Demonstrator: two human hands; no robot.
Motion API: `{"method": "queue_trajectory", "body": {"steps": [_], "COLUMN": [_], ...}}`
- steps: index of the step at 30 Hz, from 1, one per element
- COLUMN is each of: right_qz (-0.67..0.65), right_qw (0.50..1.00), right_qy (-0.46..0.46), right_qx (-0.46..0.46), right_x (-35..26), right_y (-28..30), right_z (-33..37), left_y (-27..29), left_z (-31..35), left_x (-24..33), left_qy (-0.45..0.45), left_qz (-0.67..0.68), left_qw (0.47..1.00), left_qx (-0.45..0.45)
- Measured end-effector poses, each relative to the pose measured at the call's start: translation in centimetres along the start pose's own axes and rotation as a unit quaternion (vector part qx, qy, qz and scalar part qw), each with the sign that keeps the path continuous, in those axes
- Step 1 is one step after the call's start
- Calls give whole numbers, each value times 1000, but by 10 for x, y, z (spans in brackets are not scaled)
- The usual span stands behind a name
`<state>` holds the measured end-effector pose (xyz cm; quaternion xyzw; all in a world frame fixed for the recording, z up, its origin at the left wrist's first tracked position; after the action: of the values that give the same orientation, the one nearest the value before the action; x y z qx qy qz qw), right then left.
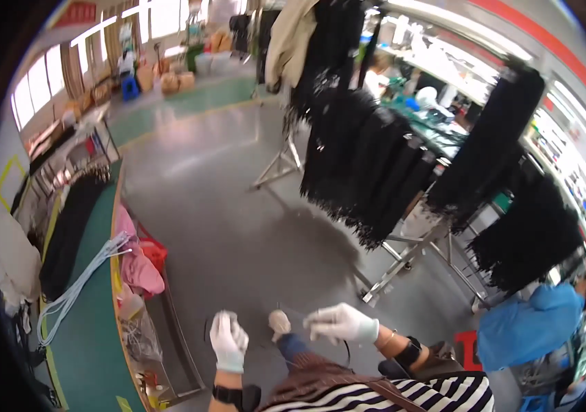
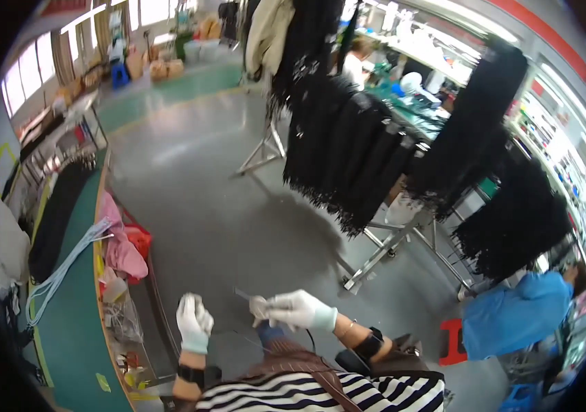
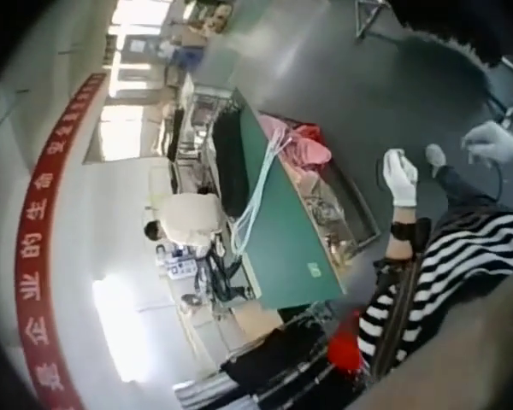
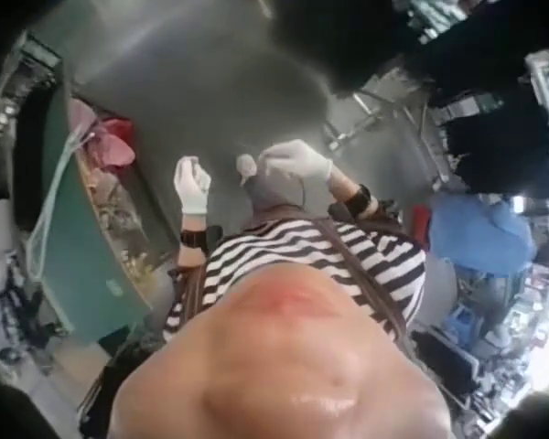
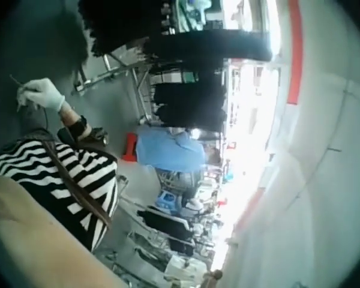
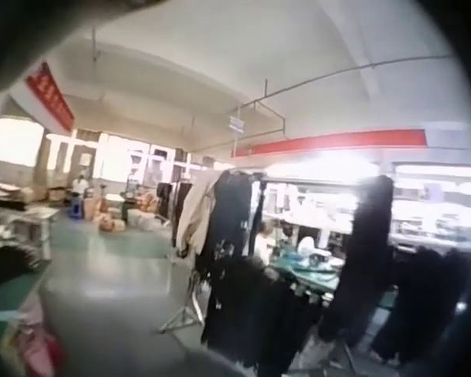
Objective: The person picks up a cable from a table, carries it to a testing machine, and inserts the ends into the ports. After the test, they remove the cable and use a handheld tool to secure it onto a rack.
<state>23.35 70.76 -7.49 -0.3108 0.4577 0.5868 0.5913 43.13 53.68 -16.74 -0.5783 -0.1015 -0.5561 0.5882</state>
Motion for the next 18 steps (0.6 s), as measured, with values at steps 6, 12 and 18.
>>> {"method": "queue_trajectory", "body": {"steps": [6, 12, 18], "right_qz": [-128, -22, 81], "right_qw": [965, 900, 845], "right_qy": [121, 354, 349], "right_qx": [195, 254, 397], "right_x": [-155, -302, -335], "right_y": [131, 269, 373], "right_z": [-221, -444, -664], "left_y": [-90, -145, -122], "left_z": [-227, -394, -644], "left_x": [186, 422, 531], "left_qy": [-222, -551, -665], "left_qz": [-49, -418, -656], "left_qw": [972, 678, 289], "left_qx": [64, 249, 210]}}
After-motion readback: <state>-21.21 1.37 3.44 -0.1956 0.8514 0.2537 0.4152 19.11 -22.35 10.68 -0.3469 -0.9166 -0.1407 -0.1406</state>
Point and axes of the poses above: each hand's wrist, its own z-axis away from the middle knuckle, its own y-axis out of the back of the hand, x = y × z, the point moved 1 cm from there along -z, towards the middle knuckle, and after that the axes turned 3 degrees about x, right-handed, at the moved point
